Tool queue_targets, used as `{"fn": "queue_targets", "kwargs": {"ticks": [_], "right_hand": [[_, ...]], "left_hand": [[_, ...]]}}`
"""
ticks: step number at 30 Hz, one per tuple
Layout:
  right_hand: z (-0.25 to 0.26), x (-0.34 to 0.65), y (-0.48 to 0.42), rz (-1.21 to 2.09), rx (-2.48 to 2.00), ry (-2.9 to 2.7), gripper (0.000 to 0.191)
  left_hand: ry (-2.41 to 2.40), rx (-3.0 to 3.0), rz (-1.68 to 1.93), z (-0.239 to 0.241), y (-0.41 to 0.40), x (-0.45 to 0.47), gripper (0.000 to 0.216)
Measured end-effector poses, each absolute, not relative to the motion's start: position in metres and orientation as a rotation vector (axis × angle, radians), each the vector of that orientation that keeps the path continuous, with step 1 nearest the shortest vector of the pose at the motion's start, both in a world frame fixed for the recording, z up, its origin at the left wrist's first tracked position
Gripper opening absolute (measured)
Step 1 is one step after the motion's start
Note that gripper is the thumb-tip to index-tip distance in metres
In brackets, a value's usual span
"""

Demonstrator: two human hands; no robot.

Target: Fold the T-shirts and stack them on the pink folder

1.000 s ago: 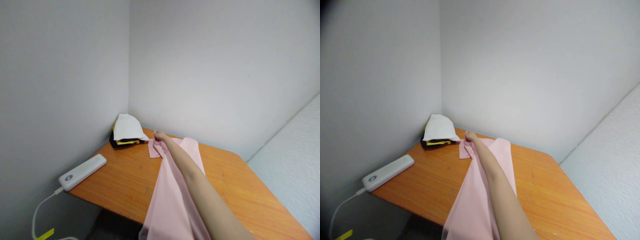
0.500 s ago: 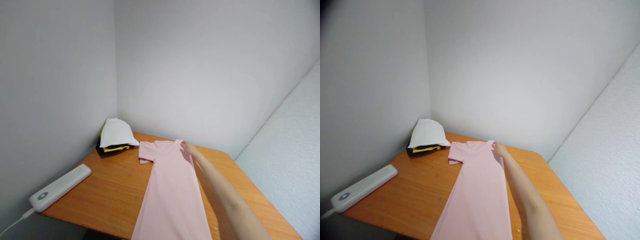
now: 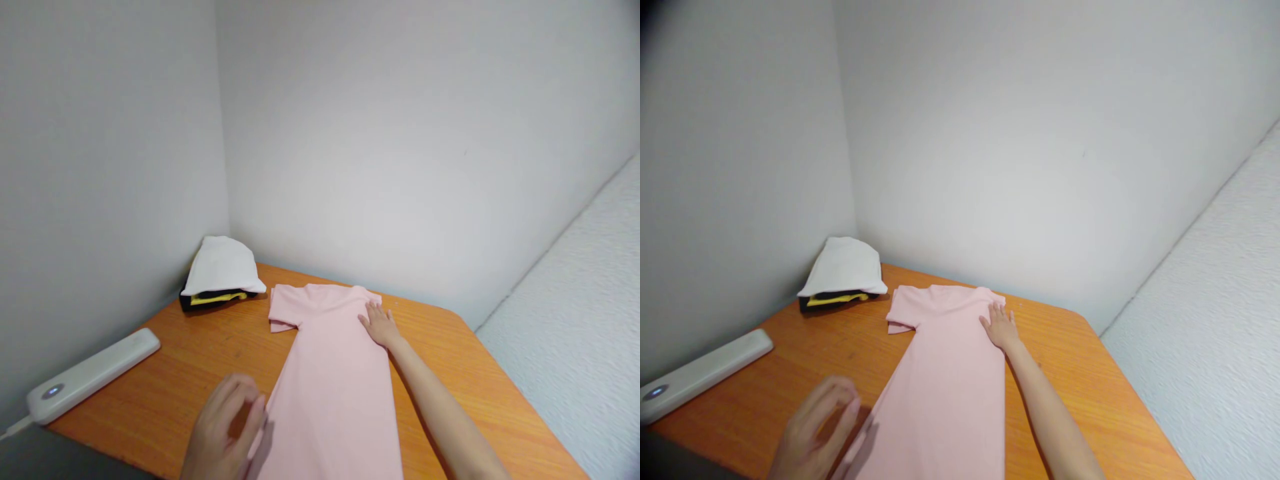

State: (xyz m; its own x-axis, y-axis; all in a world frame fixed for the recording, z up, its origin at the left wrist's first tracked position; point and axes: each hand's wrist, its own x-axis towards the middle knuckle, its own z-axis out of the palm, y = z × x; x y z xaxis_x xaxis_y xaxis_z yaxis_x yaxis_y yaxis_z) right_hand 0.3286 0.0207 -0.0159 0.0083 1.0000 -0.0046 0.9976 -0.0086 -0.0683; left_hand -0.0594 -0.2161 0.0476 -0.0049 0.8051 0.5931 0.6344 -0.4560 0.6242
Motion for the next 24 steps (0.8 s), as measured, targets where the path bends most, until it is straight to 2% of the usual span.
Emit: {"fn": "queue_targets", "kwargs": {"ticks": [4,9,12,17,24], "right_hand": [[-0.012,0.339,0.009,0.022,-2.212,-2.163,0.068],[0.024,0.329,0.016,-0.163,-1.990,-2.085,0.045],[0.049,0.314,0.038,-0.150,-1.866,-2.127,0.038],[0.064,0.291,0.089,-0.034,-1.858,-2.296,0.029],[0.053,0.275,0.126,0.151,-1.892,-2.478,0.019]], "left_hand": [[1.492,2.138,1.179,0.075,-0.130,-0.033,0.021],[1.632,2.354,0.833,0.059,-0.008,-0.015,0.024],[1.741,2.403,0.737,0.047,0.046,-0.015,0.027],[1.963,2.380,0.626,0.032,0.086,-0.020,0.030],[2.059,2.382,0.575,0.022,0.091,-0.024,0.027]]}}
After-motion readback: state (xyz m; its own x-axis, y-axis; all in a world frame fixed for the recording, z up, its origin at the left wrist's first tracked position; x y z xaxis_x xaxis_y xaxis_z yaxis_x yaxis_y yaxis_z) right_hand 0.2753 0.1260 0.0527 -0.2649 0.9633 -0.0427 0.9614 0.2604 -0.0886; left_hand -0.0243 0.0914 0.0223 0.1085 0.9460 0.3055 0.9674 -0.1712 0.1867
